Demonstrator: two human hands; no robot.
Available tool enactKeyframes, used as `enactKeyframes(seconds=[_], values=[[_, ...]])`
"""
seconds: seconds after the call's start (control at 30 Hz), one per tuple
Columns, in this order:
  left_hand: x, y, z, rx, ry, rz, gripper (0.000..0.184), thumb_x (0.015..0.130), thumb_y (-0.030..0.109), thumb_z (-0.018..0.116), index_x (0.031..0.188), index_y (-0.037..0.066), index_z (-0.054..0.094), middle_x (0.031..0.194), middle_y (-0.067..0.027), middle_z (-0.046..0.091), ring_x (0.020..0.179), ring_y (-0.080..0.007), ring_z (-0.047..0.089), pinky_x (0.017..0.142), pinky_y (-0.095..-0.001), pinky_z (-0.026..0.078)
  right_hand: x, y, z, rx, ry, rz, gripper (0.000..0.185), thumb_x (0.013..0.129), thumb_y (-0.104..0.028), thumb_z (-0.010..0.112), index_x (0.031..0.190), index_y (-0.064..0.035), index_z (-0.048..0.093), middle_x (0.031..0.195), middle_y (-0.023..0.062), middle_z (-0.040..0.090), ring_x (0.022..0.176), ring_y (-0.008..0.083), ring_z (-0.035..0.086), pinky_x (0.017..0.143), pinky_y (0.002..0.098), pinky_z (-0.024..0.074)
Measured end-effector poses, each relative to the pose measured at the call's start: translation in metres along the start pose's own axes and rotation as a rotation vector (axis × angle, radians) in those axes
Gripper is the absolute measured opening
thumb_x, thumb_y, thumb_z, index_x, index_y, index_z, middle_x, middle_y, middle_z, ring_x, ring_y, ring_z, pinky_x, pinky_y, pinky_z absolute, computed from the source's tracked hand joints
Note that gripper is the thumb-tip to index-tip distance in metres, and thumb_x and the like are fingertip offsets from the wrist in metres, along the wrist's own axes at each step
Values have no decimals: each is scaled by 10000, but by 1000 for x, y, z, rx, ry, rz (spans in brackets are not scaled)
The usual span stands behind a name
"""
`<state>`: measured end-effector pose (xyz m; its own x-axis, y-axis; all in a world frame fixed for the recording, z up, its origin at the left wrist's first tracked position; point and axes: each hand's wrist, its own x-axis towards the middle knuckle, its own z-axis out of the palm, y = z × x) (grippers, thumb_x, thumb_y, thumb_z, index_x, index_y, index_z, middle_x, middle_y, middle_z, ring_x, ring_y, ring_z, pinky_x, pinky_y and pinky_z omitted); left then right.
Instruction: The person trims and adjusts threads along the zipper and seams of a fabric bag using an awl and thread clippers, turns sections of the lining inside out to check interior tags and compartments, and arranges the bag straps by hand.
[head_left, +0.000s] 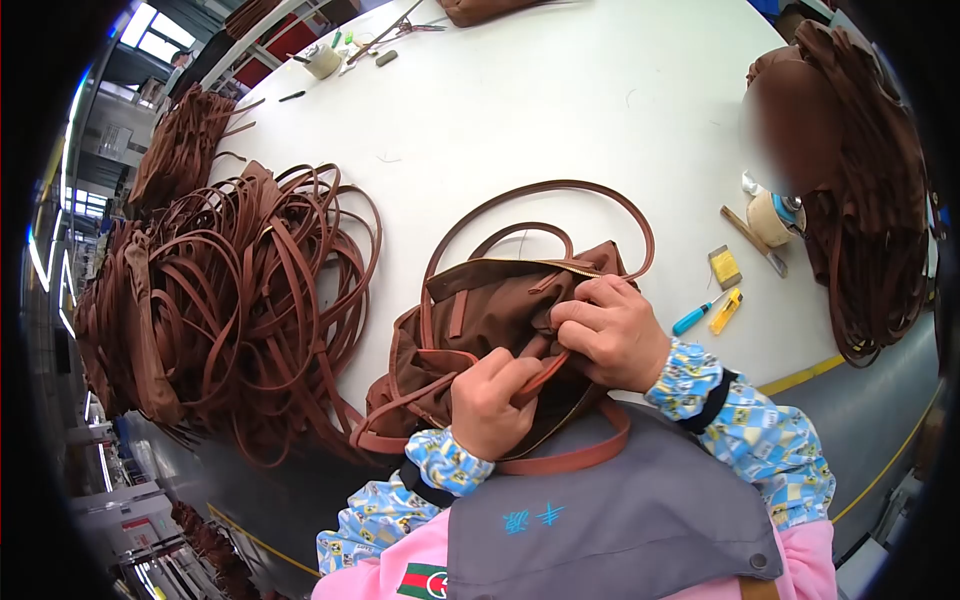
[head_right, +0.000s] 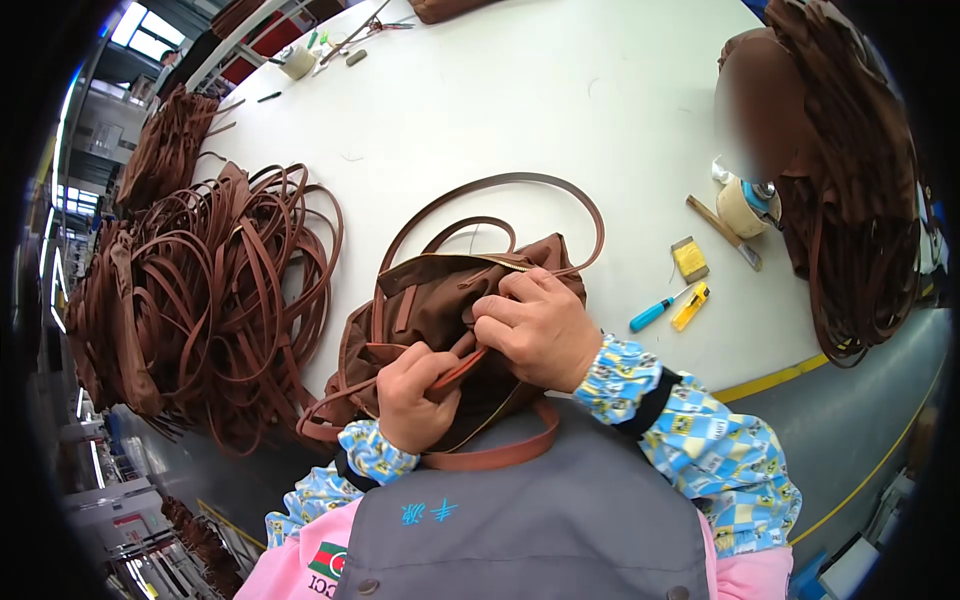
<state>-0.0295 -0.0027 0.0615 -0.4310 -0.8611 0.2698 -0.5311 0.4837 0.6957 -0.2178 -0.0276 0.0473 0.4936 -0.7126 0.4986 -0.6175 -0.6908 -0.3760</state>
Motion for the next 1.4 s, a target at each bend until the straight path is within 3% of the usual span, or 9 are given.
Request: enactKeyframes(seconds=[0.13, 0.23, 0.33, 0.47, 0.97, 1.07, 1.13, 1.3, 1.4], values=[[-2, 12, -2, -77, -21, 154, 393, 562, -43, 682, 943, 28, 612, 765, -105, 564, 635, -244, 566, 540, -305, 467, -2, 10, 16, 42, 319, 86, 97, 631, -72, 594, 657, -61, 501, 770, 62, 557, 650, 242, 538, 532, 317, 447], [-6, 13, -7, -131, -272, 178, 484, 599, 56, 694, 1066, 43, 568, 1036, -132, 566, 903, -275, 583, 752, -333, 498, -12, 18, 21, 132, 389, 315, 228, 630, -114, 666, 627, -59, 445, 733, 92, 513, 656, 265, 525, 538, 332, 434], [-6, 9, -3, -129, -373, 204, 450, 638, 92, 685, 1070, 44, 570, 1129, -150, 541, 982, -281, 568, 819, -341, 489, -20, 19, 21, 132, 381, 336, 300, 633, -143, 701, 616, -62, 412, 722, 90, 492, 639, 263, 507, 521, 329, 412], [-4, 8, 1, -129, -416, 222, 429, 663, 110, 678, 1074, 45, 572, 1144, -152, 538, 1006, -277, 560, 832, -344, 487, -31, 21, 22, 103, 372, 320, 432, 615, -178, 779, 616, -59, 363, 728, 104, 471, 609, 217, 479, 503, 281, 405], [-5, 3, 4, -171, -443, 194, 360, 678, 136, 673, 1024, 66, 600, 1052, -107, 589, 942, -242, 579, 782, -338, 484, -50, 21, 20, 244, 325, 304, 356, 610, -166, 724, 641, -57, 386, 766, 112, 473, 671, 272, 477, 546, 320, 408], [-3, 9, -24, 326, -486, -171, 468, 636, 197, 709, 1076, 143, 560, 1012, -60, 595, 918, -229, 551, 834, -358, 369, -50, 19, 14, 190, 260, 294, 334, 595, -141, 719, 626, -52, 398, 772, 108, 476, 686, 278, 482, 552, 329, 408], [-17, -3, -47, 616, -462, -268, 482, 640, 288, 700, 1080, 155, 554, 1026, -51, 575, 961, -226, 528, 844, -429, 353, -47, 15, 6, 184, 195, 296, 313, 580, -119, 710, 624, -45, 409, 776, 109, 477, 696, 281, 485, 558, 336, 410], [-37, -14, -127, 812, -557, -752, 404, 700, 427, 662, 952, 113, 627, 713, -78, 642, 693, -249, 625, 604, -367, 485, -36, 17, -24, 169, -213, 345, 181, 546, 30, 570, 688, -21, 471, 834, 122, 493, 793, 309, 500, 633, 362, 430], [-43, -15, -138, 685, -450, -788, 400, 720, 453, 645, 878, 85, 647, 692, -100, 642, 704, -257, 625, 625, -365, 484, -23, 11, -40, 74, -409, 329, 210, 561, 35, 551, 754, -37, 511, 850, 120, 511, 840, 305, 502, 674, 357, 445]])
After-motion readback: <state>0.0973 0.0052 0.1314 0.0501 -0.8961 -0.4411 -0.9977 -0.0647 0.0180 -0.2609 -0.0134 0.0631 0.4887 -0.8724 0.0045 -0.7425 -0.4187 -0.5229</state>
